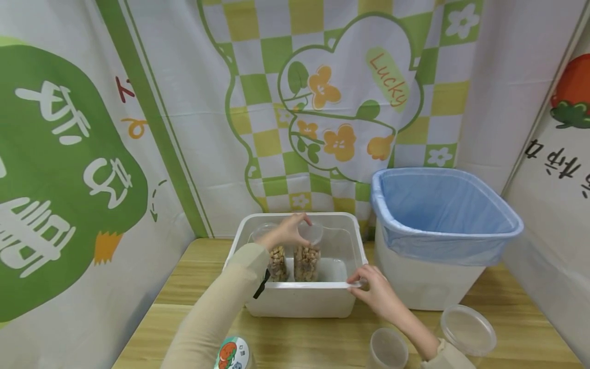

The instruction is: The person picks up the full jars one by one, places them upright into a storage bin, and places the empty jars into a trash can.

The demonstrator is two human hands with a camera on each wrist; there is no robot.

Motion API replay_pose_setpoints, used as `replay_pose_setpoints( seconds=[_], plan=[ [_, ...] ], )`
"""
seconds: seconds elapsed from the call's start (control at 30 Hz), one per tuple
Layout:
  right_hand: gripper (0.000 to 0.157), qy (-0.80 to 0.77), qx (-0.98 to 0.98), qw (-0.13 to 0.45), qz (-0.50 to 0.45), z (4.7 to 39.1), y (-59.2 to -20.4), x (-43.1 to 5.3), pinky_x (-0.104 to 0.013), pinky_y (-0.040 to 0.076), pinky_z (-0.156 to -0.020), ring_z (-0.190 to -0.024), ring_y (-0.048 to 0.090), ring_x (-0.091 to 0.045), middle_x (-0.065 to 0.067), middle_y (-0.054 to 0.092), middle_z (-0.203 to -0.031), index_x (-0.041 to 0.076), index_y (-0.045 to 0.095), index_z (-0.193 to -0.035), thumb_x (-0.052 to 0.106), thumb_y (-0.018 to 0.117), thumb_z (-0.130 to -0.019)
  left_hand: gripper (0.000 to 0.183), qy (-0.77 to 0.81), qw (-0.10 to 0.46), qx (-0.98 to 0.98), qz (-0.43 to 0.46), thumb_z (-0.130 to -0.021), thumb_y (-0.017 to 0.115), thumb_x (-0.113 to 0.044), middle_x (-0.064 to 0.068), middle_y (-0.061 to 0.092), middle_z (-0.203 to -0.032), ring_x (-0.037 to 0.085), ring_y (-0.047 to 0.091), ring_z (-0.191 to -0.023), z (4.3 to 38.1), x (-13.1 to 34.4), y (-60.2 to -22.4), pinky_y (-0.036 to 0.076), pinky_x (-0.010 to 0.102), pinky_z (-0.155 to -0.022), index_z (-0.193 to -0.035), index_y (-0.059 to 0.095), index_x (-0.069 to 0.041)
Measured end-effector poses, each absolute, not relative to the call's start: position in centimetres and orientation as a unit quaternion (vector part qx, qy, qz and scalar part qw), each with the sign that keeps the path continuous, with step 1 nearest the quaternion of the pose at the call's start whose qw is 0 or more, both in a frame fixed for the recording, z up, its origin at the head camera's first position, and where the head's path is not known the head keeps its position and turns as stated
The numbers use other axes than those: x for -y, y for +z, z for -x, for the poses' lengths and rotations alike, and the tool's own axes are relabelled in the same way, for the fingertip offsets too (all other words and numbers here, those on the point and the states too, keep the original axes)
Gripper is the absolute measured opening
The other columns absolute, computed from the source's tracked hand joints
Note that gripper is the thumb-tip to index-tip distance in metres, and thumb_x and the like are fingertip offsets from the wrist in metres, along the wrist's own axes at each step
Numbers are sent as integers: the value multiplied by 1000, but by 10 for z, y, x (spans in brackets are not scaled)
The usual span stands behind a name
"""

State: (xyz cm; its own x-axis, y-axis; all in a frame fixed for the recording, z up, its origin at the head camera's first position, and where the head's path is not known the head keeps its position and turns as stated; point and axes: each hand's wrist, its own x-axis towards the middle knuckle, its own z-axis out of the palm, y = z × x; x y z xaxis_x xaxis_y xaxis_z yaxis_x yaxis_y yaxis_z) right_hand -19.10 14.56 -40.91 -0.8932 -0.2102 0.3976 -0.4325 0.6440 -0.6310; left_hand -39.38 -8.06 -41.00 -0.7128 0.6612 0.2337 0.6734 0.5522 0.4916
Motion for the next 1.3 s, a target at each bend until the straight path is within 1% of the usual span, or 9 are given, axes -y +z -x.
replay_pose_setpoints(
  seconds=[0.1,0.23,0.37,0.47,0.67,0.77,0.87,0.97,1.3],
  plan=[
    [16,382,894,147,-181,190,-409,-145,-33,43,-75,-86,48,-18,5,56,-83,13,60,-75,3,71,-70,55,-282,-17,882,378,-59,80,-36,8,52,-116,22,48,-107,401,83,-420,40,34,-88,-101,52,-16],
    [16,381,894,150,-184,190,-409,-145,-32,44,-74,-85,48,-18,5,56,-83,13,59,-75,3,71,-70,49,-277,-47,899,337,-62,77,-13,20,50,-117,34,46,-109,357,78,-385,37,43,-92,-102,50,-4],
    [17,376,896,148,-185,190,-408,-145,-32,44,-73,-84,48,-17,4,56,-83,13,60,-75,2,71,-69,46,-285,-45,904,317,-66,72,-3,24,48,-118,38,44,-111,334,77,-369,35,44,-94,-105,49,2],
    [16,366,898,148,-192,191,-406,-146,-32,44,-74,-83,49,-18,3,57,-82,12,61,-75,1,71,-69,49,-288,-62,910,292,-64,74,-3,23,47,-121,37,42,-113,335,77,-369,34,45,-96,-107,49,0],
    [10,338,905,136,-220,191,-393,-151,-31,46,-69,-77,53,-19,0,59,-79,8,65,-77,1,69,-71,56,-250,-33,911,327,-64,78,-28,15,49,-120,28,46,-110,380,87,-410,39,39,-90,-110,52,-12],
    [8,342,904,111,-230,190,-385,-153,-28,48,-65,-72,56,-18,-2,59,-79,4,65,-81,1,66,-74,55,-239,-49,919,309,-65,77,-31,14,49,-121,28,45,-111,384,87,-412,40,38,-88,-112,53,-14],
    [10,340,905,94,-240,189,-378,-156,-29,49,-65,-71,58,-18,-4,59,-81,2,65,-85,3,65,-75,46,-226,-72,935,264,-73,70,-18,20,45,-124,33,41,-114,350,80,-381,37,41,-92,-114,52,-4],
    [12,325,909,88,-245,186,-372,-158,-31,48,-68,-76,58,-20,-3,61,-83,3,65,-88,6,65,-75,40,-225,-58,938,257,-77,64,-12,24,43,-122,37,40,-114,327,78,-362,36,43,-93,-112,52,1],
    [21,310,918,29,-247,167,-349,-175,-28,46,-68,-80,55,-13,4,60,-85,9,63,-97,20,63,-80,33,-254,-6,926,278,-78,65,-16,21,47,-119,35,46,-109,297,81,-349,36,45,-93,-108,57,-4]
  ],
)
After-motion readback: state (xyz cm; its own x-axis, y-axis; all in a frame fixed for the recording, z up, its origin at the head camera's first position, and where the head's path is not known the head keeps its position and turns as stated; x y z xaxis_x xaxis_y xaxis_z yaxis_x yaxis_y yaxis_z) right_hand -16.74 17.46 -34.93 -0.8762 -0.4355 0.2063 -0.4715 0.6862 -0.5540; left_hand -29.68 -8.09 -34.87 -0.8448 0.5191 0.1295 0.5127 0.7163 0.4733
